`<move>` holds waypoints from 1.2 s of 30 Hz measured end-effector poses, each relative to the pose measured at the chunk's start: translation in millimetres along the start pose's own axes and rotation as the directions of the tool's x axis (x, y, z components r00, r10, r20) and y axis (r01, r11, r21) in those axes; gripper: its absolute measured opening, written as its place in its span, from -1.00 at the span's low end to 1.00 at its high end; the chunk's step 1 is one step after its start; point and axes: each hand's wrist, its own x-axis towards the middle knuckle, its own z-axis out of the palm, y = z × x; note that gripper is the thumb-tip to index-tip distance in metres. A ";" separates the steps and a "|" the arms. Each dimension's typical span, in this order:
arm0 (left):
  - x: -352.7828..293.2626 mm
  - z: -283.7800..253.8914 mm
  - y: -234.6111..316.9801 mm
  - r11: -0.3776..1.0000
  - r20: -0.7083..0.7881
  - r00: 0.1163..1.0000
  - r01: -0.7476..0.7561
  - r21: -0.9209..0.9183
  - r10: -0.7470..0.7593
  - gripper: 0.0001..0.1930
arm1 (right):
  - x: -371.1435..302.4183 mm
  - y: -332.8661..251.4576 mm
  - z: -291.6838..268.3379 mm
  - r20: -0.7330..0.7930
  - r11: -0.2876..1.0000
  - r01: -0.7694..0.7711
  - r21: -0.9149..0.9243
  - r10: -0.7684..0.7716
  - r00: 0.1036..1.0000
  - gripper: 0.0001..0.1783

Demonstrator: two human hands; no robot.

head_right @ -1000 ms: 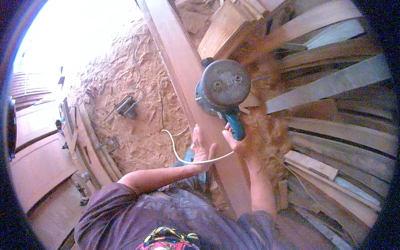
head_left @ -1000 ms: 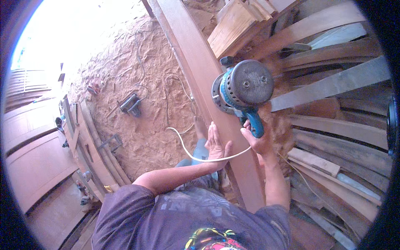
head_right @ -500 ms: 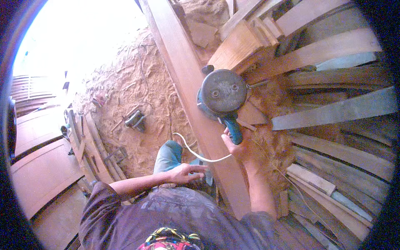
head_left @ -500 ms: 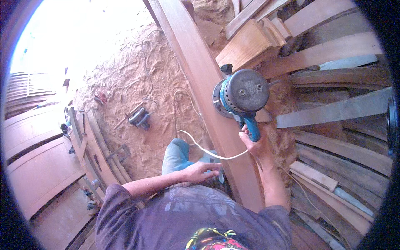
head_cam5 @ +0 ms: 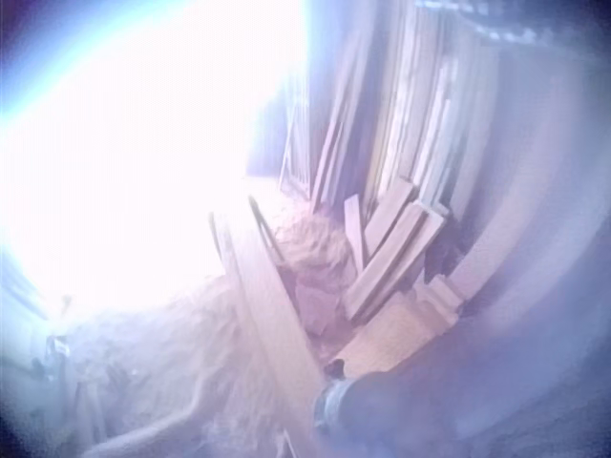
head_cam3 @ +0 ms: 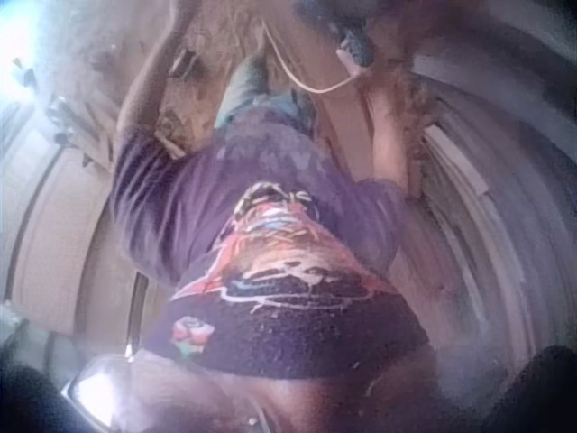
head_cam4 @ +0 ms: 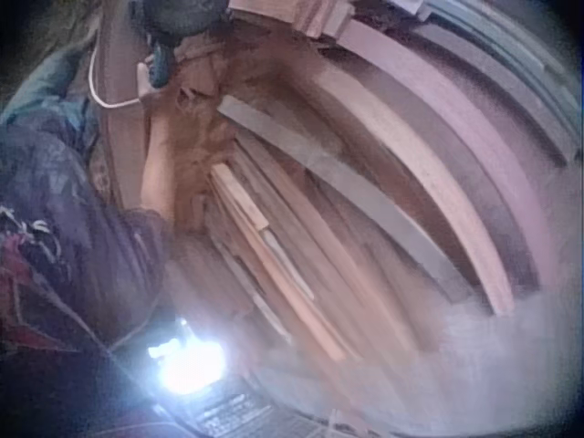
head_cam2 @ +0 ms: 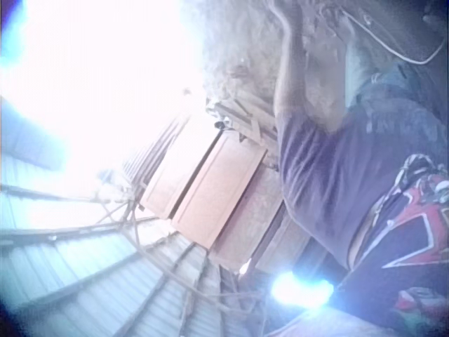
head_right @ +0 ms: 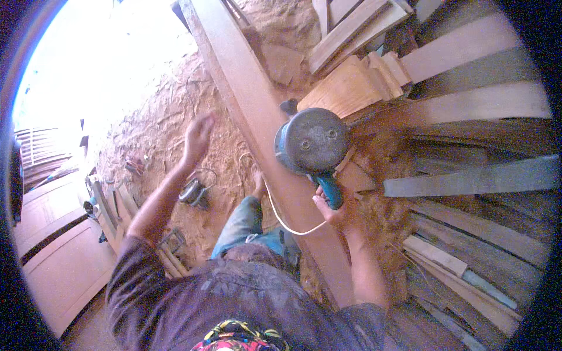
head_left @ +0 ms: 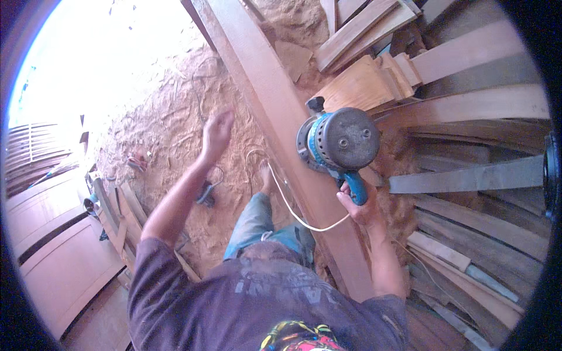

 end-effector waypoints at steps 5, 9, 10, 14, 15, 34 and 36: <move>169.4 3.7 2.0 0.982 -0.090 0.993 -0.065 0.179 0.083 -0.49 | 37.4 0.9 5.1 0.048 0.997 -0.040 -0.060 0.042 0.998 -0.85; 258.5 18.0 -18.9 0.937 -0.092 0.995 -0.006 0.349 0.041 -0.32 | 66.4 -21.7 18.1 0.026 0.995 -0.073 -0.061 0.075 0.997 -0.85; 266.4 24.7 -24.6 0.942 -0.104 0.995 0.041 0.332 -0.007 -0.27 | 73.6 -24.2 21.0 0.021 0.995 -0.078 -0.068 0.080 0.997 -0.84; 276.7 60.8 -25.1 0.983 -0.197 0.980 0.067 0.173 -0.032 -0.14 | 105.3 -41.4 30.7 0.008 0.991 -0.119 -0.060 0.120 0.993 -0.87; 273.3 64.3 -21.1 0.983 -0.223 0.974 0.073 0.167 -0.034 -0.15 | 109.5 -42.2 33.2 0.008 0.989 -0.139 -0.048 0.139 0.990 -0.87; 259.0 71.2 -6.5 0.980 -0.288 0.955 0.120 0.158 -0.071 -0.27 | 224.4 -96.7 73.0 0.067 0.991 -0.082 -0.103 0.089 0.994 -0.88; 257.2 68.9 -1.4 0.959 -0.268 0.959 0.154 0.238 -0.088 -0.29 | 242.2 -93.2 80.7 0.060 0.998 -0.061 -0.032 0.062 0.996 -0.88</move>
